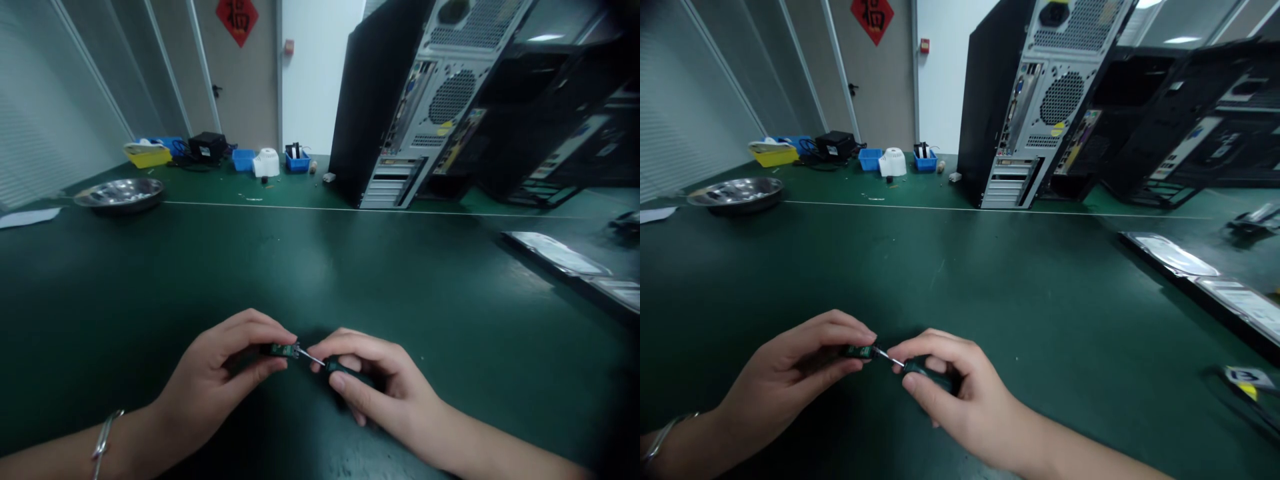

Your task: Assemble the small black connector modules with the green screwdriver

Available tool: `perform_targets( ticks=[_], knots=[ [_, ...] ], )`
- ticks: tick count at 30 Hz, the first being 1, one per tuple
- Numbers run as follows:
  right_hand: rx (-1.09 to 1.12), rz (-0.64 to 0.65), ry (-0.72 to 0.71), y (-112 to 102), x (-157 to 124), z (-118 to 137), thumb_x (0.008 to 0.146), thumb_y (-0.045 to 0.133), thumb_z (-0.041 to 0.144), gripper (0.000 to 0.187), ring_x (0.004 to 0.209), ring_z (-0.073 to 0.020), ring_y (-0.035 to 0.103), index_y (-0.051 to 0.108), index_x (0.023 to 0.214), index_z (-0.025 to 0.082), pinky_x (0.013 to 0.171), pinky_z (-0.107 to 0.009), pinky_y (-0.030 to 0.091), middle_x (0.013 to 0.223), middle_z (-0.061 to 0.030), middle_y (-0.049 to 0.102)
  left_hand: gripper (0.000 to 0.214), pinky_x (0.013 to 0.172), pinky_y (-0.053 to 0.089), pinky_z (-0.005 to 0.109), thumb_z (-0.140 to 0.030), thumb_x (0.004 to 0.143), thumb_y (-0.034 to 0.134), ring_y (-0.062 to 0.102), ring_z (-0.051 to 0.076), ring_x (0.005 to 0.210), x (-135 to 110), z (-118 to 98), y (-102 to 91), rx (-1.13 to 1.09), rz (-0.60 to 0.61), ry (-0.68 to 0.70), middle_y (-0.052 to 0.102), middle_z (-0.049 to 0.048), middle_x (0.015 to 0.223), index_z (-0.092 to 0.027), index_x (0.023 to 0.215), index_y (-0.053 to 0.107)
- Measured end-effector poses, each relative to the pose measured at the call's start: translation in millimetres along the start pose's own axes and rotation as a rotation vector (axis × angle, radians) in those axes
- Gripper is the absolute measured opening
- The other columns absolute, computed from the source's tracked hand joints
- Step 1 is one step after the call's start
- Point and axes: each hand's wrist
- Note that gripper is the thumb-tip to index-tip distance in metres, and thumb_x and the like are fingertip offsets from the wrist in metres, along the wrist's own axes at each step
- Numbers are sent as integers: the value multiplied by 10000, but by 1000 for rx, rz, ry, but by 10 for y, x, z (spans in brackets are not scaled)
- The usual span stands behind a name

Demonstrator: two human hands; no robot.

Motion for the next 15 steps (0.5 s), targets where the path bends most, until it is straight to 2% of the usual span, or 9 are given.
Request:
perform_targets(
  ticks=[3,9,15],
  knots=[
    [87,38,37,-23,4,-28,925,630,267,213,486,-6,505,712,1108,195,432,-135,430,1000,-68,637,203,739,546,201,-120,853,690,681,151,867,5,-19,7,-31,-5,-11,718,14,945,-267,976,757],
    [177,94,22,-30,22,4,923,635,232,212,518,-4,512,725,1115,219,442,-112,437,1008,-63,645,148,726,563,216,-162,841,715,696,162,845,22,-32,23,-170,46,-106,737,17,922,-256,941,770],
    [159,51,11,-34,6,-48,922,644,250,204,480,5,515,728,1104,214,432,-121,432,985,-53,650,114,703,545,234,-263,894,661,664,158,792,-1,-4,-7,-176,40,-176,703,18,892,-235,969,742]
  ],
)
Point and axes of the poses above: each hand's wrist, its own x-axis towards the middle knuckle, its own y-axis out of the palm, z = x × y
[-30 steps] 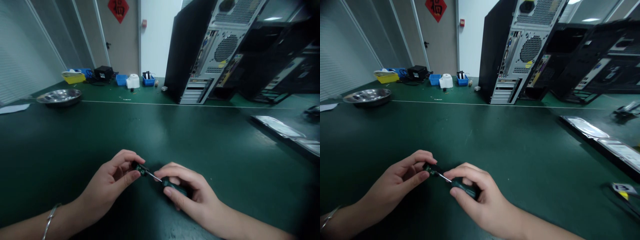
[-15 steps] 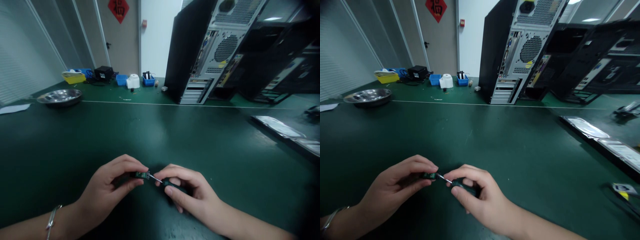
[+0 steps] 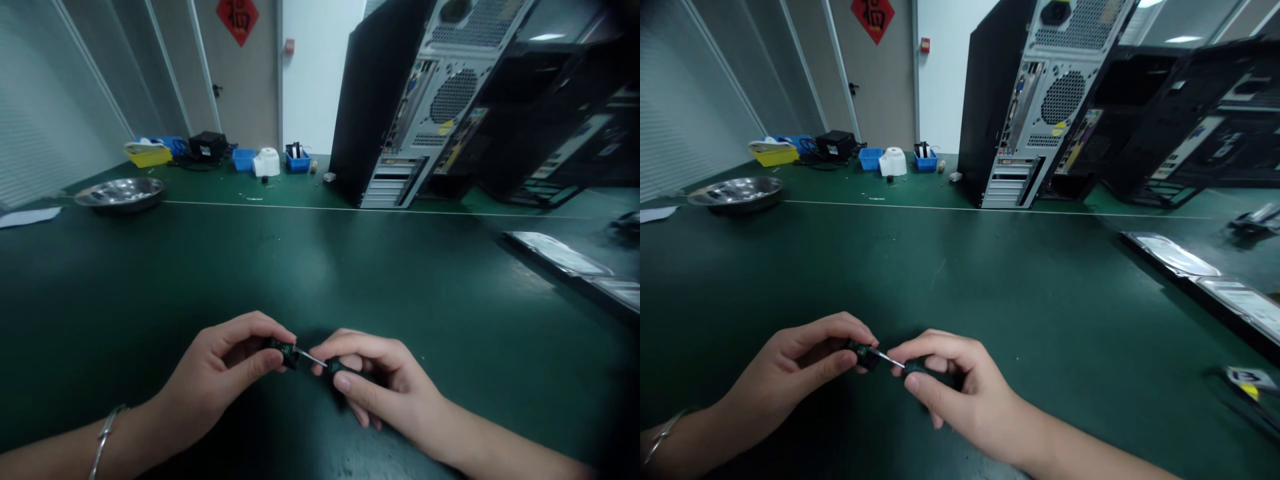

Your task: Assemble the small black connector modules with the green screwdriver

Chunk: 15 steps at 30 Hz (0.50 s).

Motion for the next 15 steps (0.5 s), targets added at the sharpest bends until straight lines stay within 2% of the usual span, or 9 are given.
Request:
perform_targets(
  ticks=[3,8,10,15],
  knots=[
    [1,-56,7,0,-14,-50,920,647,283,220,459,-1,503,721,1118,219,403,-120,422,934,-42,652,145,713,526,244,-295,940,591,636,155,787,11,31,-15,55,-4,-1,686,12,881,-238,994,713],
    [-3,-86,14,12,-12,-56,916,650,297,234,461,-6,503,716,1128,223,393,-117,414,912,-32,636,192,809,485,290,-213,973,499,585,180,898,0,25,-1,357,268,97,655,26,928,-244,991,688],
    [-13,-85,21,15,-8,-43,913,653,296,232,461,-4,498,719,1120,216,397,-120,410,900,-27,624,219,834,480,304,-169,975,468,557,192,938,-15,6,22,457,338,137,637,42,959,-235,998,676],
    [-39,-89,31,29,-2,-17,907,655,300,230,458,-9,493,723,1099,194,416,-141,400,848,-14,596,246,876,487,332,-160,974,470,525,210,985,-13,10,63,577,376,192,596,71,1050,-240,1091,670]
  ],
)
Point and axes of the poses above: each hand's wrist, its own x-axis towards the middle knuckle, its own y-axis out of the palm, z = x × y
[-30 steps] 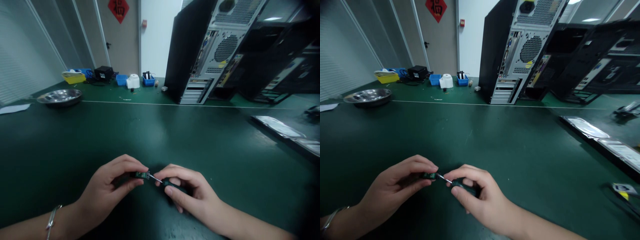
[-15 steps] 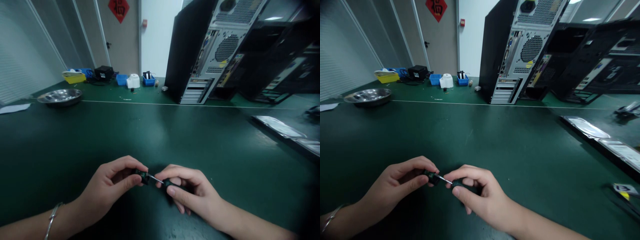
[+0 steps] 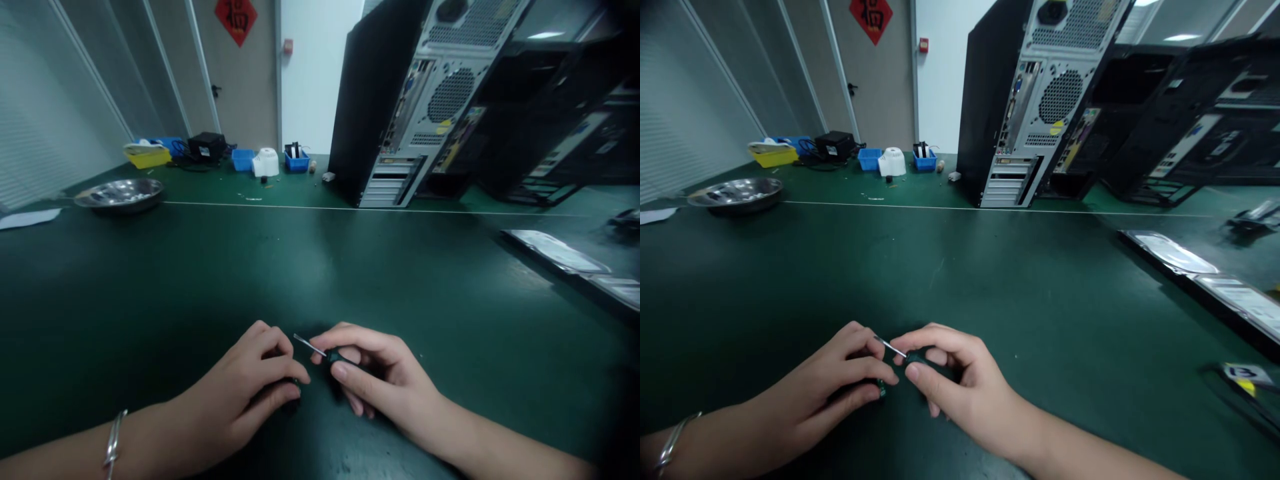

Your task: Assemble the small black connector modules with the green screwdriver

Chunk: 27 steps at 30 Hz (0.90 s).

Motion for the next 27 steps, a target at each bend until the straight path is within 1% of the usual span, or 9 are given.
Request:
perform_targets(
  ticks=[7,10,12,14,16,18,20,23,27],
  knots=[
    [-138,-46,-3,26,3,19,903,630,284,228,483,-33,467,716,1095,195,430,-159,440,810,-2,574,304,923,488,345,-182,970,493,534,215,1051,-12,25,28,8,-22,-1,589,79,1135,-252,1238,617],
    [-269,-74,-37,37,-14,7,898,623,252,243,642,-90,590,690,1129,213,570,-200,536,904,-32,647,226,891,488,348,-209,971,493,539,218,1031,-22,16,26,27,-69,-13,598,76,1117,-225,1160,615],
    [-361,-81,-72,49,-25,-7,880,637,209,303,858,-143,658,651,1181,232,767,-256,567,1021,-45,684,138,816,487,354,-284,963,526,543,222,932,-23,7,19,97,-103,-36,605,72,1014,-191,1017,613],
    [-446,-49,-102,65,-33,-21,861,637,160,389,1007,-174,658,602,1238,247,897,-300,543,1107,-47,686,256,742,469,365,-427,922,591,523,222,814,-21,-10,12,200,-115,-57,591,64,904,-173,895,585],
    [-512,7,-121,81,-42,-29,851,623,120,451,1032,-184,662,562,1278,252,919,-312,535,1134,-46,686,413,704,450,376,-574,843,645,502,222,747,-15,-36,12,285,-88,-59,578,59,847,-167,841,572],
    [-551,51,-133,98,-52,-27,840,618,99,501,1026,-191,672,529,1308,255,907,-312,540,1144,-47,689,495,698,442,384,-646,789,663,508,231,741,-7,-65,21,319,-41,-47,590,66,854,-162,860,587],
    [-588,73,-133,113,-62,-14,832,613,84,548,1026,-197,680,497,1337,262,889,-311,544,1157,-45,692,491,724,442,394,-631,801,660,530,246,774,-2,-90,39,317,-20,-36,610,77,898,-161,931,606],
    [-637,88,-120,130,-71,17,828,599,71,577,1046,-209,682,471,1356,262,879,-321,546,1188,-49,690,379,750,443,391,-522,846,663,546,251,811,-8,-105,65,286,-34,-36,623,75,940,-179,1000,612],
    [-673,105,-122,133,-68,40,842,587,84,561,1051,-216,685,463,1365,245,882,-335,555,1207,-61,689,285,749,443,381,-421,824,707,547,249,819,-31,-91,84,248,-44,-51,619,66,930,-187,957,615]
  ],
)
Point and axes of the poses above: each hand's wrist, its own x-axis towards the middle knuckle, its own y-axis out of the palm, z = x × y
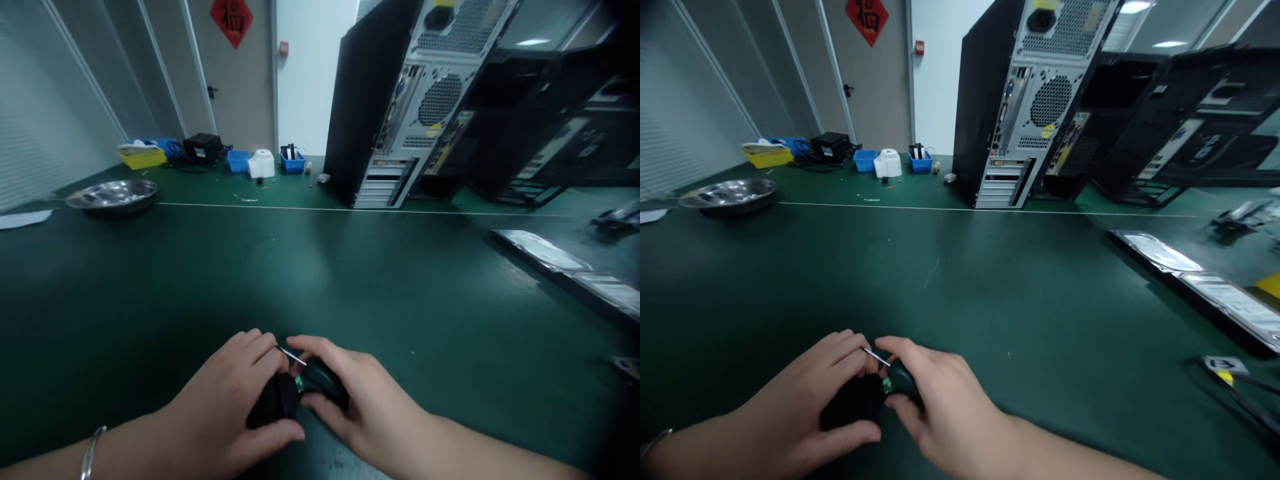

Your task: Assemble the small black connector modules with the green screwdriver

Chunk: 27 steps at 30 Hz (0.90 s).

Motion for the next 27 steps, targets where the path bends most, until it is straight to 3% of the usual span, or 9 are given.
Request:
perform_targets(
  ticks=[6,14,22,27],
  knots=[
    [-45,14,-30,-16,-13,-20,854,615,120,592,1147,-237,657,446,1412,226,948,-354,548,1309,-82,652,265,717,433,357,-362,821,708,540,245,824,4,38,43,-42,-48,19,602,58,929,-195,1005,617],
    [-54,4,-43,-5,-16,-35,856,624,113,548,1143,-241,656,489,1374,224,969,-375,545,1298,-91,655,211,673,447,331,-343,792,709,529,218,770,10,36,25,-48,-54,-13,594,52,868,-180,867,597],
    [208,-383,-105,38,7,-66,876,658,169,430,962,-177,691,537,1278,259,857,-285,582,1026,-42,688,305,710,512,272,-304,858,674,605,160,769,9,48,22,-588,-114,-232,637,-7,848,-249,1134,558],
    [214,-405,-199,42,-5,8,855,696,137,460,927,-156,684,549,1268,275,857,-257,573,995,-17,689,319,682,502,254,-303,830,720,566,136,724,12,45,90,-801,-105,-254,601,-19,798,-238,1112,586]
  ],
)
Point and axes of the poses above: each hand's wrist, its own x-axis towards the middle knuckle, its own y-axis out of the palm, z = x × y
